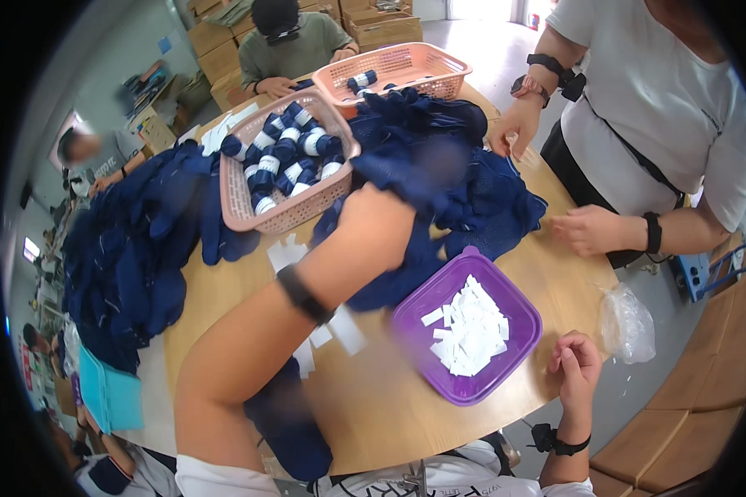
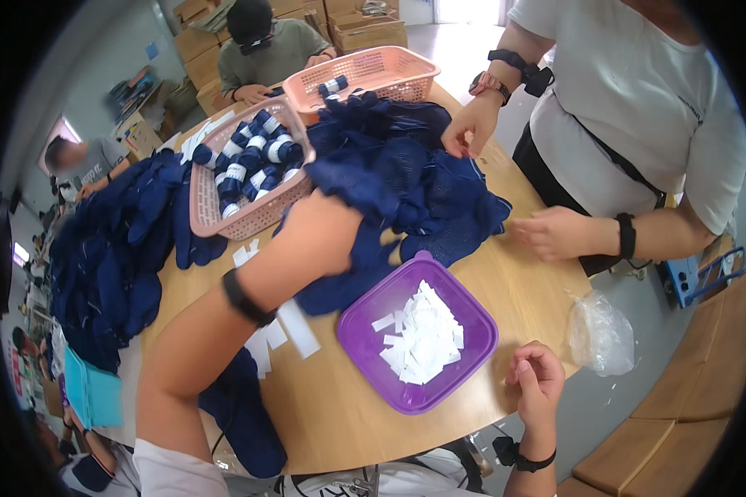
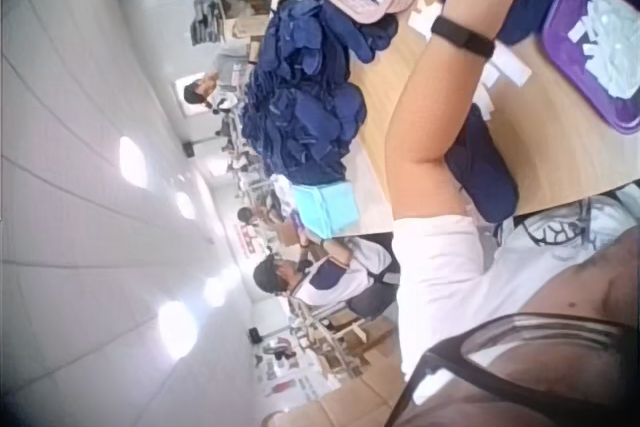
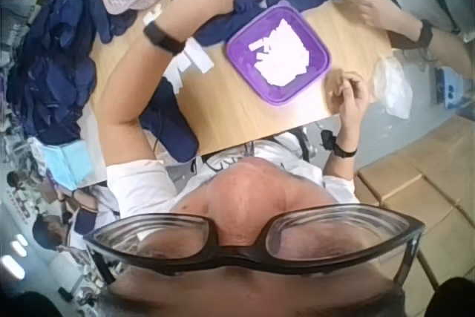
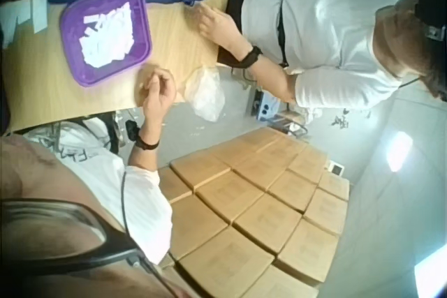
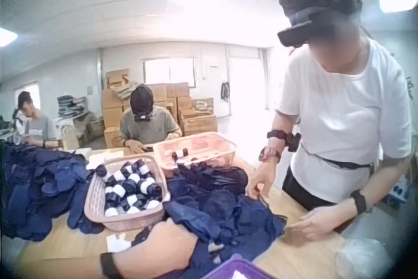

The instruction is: Applying labels and folding blue fabric components for shoe manufacturing.

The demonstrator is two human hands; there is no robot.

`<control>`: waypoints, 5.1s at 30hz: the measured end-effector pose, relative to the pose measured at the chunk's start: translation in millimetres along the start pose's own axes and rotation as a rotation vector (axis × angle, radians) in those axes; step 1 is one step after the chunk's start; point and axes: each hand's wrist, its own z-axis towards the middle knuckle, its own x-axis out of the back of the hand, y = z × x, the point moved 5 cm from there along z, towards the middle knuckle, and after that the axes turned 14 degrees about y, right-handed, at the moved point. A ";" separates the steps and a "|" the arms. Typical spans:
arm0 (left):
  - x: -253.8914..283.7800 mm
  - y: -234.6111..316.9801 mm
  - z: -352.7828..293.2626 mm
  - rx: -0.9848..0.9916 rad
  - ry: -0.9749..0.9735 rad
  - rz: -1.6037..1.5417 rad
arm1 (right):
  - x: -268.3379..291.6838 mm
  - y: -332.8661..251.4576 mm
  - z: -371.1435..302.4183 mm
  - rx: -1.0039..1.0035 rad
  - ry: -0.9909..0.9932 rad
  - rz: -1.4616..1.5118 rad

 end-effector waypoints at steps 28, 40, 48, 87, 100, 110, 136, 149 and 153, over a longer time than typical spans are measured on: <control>42.0 -127.7 201.6 0.182 0.252 -0.316 | -30.3 -47.0 -0.5 0.330 -0.455 -0.570; -95.4 -476.4 -2.2 0.556 -0.064 -0.219 | -23.8 -23.0 -3.9 0.372 -0.378 -0.399; -11.0 -488.5 -111.3 0.979 -0.176 0.265 | -18.0 -22.1 -8.7 0.288 -0.352 -0.390; 137.2 -226.5 22.4 0.220 0.535 -0.290 | -22.3 -29.7 -0.5 0.253 -0.149 -0.235; -29.2 -5.1 243.6 -0.087 -0.066 0.115 | -15.2 -32.0 -3.8 0.314 -0.149 -0.135; -62.4 -38.9 261.6 -0.046 -0.146 0.004 | -16.3 -35.4 2.6 0.251 -0.189 -0.081; 211.0 -144.9 -405.6 0.772 0.732 0.202 | -9.5 -6.1 25.5 0.110 -0.028 -0.452; 178.4 4.8 -419.7 0.321 0.275 -0.146 | -80.5 -133.2 -87.5 0.562 -0.376 -0.790; 123.8 -20.7 -407.3 0.371 0.051 -0.157 | -208.9 -129.6 -189.4 0.664 -1.054 -0.525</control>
